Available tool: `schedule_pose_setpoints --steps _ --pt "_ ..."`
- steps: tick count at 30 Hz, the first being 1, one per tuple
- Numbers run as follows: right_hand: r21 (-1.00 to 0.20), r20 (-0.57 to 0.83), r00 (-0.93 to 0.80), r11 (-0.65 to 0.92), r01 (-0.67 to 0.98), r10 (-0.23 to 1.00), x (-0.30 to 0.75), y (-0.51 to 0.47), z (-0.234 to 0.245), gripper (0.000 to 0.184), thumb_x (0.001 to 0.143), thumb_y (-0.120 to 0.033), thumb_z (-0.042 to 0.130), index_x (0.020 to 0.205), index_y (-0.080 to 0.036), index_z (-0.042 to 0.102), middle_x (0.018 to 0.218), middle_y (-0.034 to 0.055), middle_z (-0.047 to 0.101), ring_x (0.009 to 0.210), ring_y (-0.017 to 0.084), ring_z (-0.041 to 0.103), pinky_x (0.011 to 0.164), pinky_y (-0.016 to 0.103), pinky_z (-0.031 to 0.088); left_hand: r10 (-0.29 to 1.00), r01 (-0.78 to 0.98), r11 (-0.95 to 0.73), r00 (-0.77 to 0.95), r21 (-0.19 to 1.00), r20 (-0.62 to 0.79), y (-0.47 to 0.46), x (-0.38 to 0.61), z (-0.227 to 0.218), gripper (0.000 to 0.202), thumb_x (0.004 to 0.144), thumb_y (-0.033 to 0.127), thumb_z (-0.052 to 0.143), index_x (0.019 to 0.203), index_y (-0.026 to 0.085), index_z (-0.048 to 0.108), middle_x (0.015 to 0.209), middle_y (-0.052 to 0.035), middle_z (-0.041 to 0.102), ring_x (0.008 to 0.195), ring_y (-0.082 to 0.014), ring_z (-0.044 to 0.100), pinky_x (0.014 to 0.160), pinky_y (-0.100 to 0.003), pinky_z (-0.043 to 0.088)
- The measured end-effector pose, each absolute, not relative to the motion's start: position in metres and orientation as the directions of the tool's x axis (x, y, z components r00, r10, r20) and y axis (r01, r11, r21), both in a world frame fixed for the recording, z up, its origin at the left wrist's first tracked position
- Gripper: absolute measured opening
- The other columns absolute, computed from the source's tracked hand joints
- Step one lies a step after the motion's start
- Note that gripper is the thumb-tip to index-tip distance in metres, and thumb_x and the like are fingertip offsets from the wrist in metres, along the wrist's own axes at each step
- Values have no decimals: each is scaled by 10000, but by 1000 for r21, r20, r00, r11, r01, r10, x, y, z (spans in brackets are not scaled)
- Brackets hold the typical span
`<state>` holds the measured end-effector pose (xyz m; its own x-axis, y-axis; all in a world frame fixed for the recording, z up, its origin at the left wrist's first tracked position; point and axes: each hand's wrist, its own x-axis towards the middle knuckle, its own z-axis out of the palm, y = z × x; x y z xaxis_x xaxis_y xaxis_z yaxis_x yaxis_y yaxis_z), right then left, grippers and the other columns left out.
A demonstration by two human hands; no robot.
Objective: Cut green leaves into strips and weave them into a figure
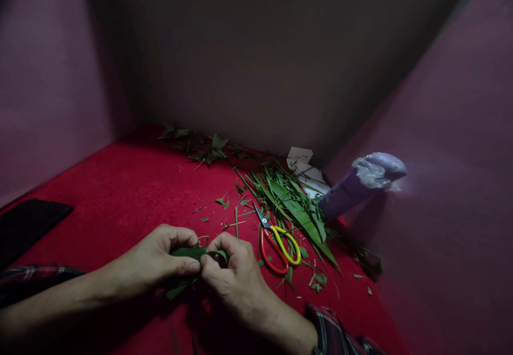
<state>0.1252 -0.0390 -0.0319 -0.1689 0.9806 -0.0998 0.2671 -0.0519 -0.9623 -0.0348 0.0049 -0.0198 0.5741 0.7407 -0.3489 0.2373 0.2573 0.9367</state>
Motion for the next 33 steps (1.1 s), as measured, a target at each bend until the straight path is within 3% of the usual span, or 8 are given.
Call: schedule_pose_setpoints --steps 7,19,25,33 --pt "-962 -102 -199 -45 268 975 130 -34 -30 189 802 -321 533 705 -161 507 591 -40 439 534 85 398 473 183 336 740 248 312 542 917 -398 12 -40 -21 222 570 285 680 595 143 511 465 71 456 416 -67 398 425 -195 302" --pt "-966 -18 -175 29 259 984 143 -25 -25 157 834 -306 527 772 -164 548 620 -37 496 550 87 438 521 196 363 711 230 356 563 906 -422 15 -43 -16 267 515 308 712 571 143 510 451 70 462 421 -68 388 427 -192 277" --pt "-934 -26 -217 54 353 976 151 -22 -14 213 850 -309 497 708 -157 543 580 -44 465 516 80 415 485 193 337 714 211 364 562 907 -417 17 -43 -17 288 501 328 724 568 145 511 450 66 459 416 -70 386 424 -197 275" --pt "-881 -27 -296 117 459 955 176 -14 -2 96 840 -221 523 783 -166 579 656 -28 525 589 91 461 557 211 386 735 193 369 539 909 -412 19 -44 -13 277 503 314 722 560 143 511 442 66 468 407 -65 382 422 -194 261"
